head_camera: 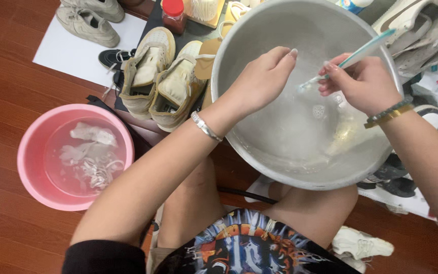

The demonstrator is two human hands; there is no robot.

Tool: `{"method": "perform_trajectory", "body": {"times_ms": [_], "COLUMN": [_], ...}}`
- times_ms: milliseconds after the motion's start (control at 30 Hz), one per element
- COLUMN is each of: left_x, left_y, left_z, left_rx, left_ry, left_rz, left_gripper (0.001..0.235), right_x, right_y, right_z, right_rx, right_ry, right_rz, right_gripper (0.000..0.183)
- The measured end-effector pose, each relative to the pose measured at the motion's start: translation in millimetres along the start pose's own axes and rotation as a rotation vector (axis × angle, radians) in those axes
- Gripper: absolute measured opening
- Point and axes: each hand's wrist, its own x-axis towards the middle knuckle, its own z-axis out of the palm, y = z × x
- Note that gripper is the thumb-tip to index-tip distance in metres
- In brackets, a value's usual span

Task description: The person scrubs white shoe laces in a metal basin using a toothbrush and water. They rinse the laces, transfer them to a pink basin, and then wipe a cardboard box with a cloth.

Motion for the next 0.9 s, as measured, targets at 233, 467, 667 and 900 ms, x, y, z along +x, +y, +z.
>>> {"method": "perform_trajectory", "body": {"times_ms": [233,467,667,900], "left_x": [35.6,51.9,23.4,-124.3], "left_y": [-34.0,-32.7,2.2,-45.0], "left_z": [16.5,34.8,-1.5,-155.8], "left_rx": [-0.150,-0.362,-0.854,-0.444], "left_ry": [0.023,-0.047,-0.086,0.119], "left_rz": [-0.114,-0.322,-0.371,-0.022], "left_gripper": [0.048,0.050,0.059,0.060], "right_x": [5.3,-1.0,-31.1,-54.9], "right_y": [11.6,-20.3,-121.8,-204.7], "right_z": [-9.1,4.8,67.5,213.3], "right_rx": [0.091,0.285,-0.054,-0.016], "right_ry": [0.048,0.057,0.091,-0.192], "right_rz": [0.068,0.029,-0.242,-0.360], "right_gripper": [0.023,0.022,0.024,0.024]}}
